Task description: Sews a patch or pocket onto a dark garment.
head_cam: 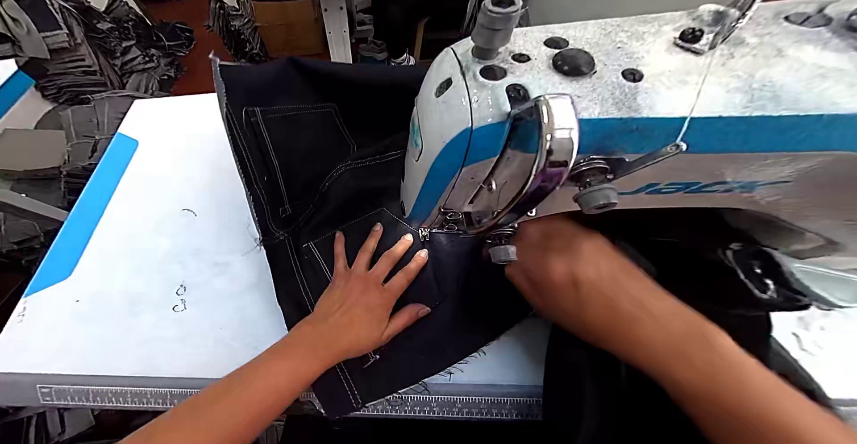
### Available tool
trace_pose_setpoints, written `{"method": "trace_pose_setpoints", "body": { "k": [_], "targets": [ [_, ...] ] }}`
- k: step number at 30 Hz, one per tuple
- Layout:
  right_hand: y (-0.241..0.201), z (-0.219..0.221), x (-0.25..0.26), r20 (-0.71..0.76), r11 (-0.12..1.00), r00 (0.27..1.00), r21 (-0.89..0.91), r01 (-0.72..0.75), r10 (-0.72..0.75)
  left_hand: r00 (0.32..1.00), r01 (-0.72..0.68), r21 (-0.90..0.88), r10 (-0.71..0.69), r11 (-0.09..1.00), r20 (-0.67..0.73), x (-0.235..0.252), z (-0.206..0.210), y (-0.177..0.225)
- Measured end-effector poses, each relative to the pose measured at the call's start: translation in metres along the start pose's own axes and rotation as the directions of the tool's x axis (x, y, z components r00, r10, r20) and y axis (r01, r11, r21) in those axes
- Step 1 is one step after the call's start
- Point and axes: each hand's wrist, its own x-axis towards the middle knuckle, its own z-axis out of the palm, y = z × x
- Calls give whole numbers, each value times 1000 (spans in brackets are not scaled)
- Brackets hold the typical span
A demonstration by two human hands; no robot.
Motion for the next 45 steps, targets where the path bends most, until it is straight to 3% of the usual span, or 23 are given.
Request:
{"method": "trace_pose_setpoints", "body": {
  "k": [2,6,11,17,30,35,37,41,45],
  "targets": [
    [-7,18,-36,41,994,997,94,54,-58,999,-51,-20,51,998,-9,1,-1,-9],
    [-18,24,-74,9,999,999,-27,-38,38,998,-67,-40,67,997,7,2,-3,-15],
    [-33,21,-59,33,993,998,-110,-41,45,997,-79,-51,79,996,-3,2,-3,-16],
    [-46,35,-33,-17,988,996,121,91,-89,995,-96,-48,95,994,-19,3,-3,-17],
    [-44,53,-31,-56,985,997,158,69,-61,999,-52,-51,52,997,14,5,-6,-16],
    [-49,48,-25,-42,991,995,93,96,-92,999,16,-299,-24,954,-23,10,-8,-23],
    [-57,42,-21,-23,986,989,81,145,-143,1000,-26,-360,25,933,-9,12,-13,-31],
    [-86,40,-19,10,957,967,151,249,-253,948,-283,-142,299,949,106,16,-23,-44],
    [-103,48,-23,-8,934,954,202,295,-300,929,-336,-124,351,934,122,12,-16,-48]
  ]
}}
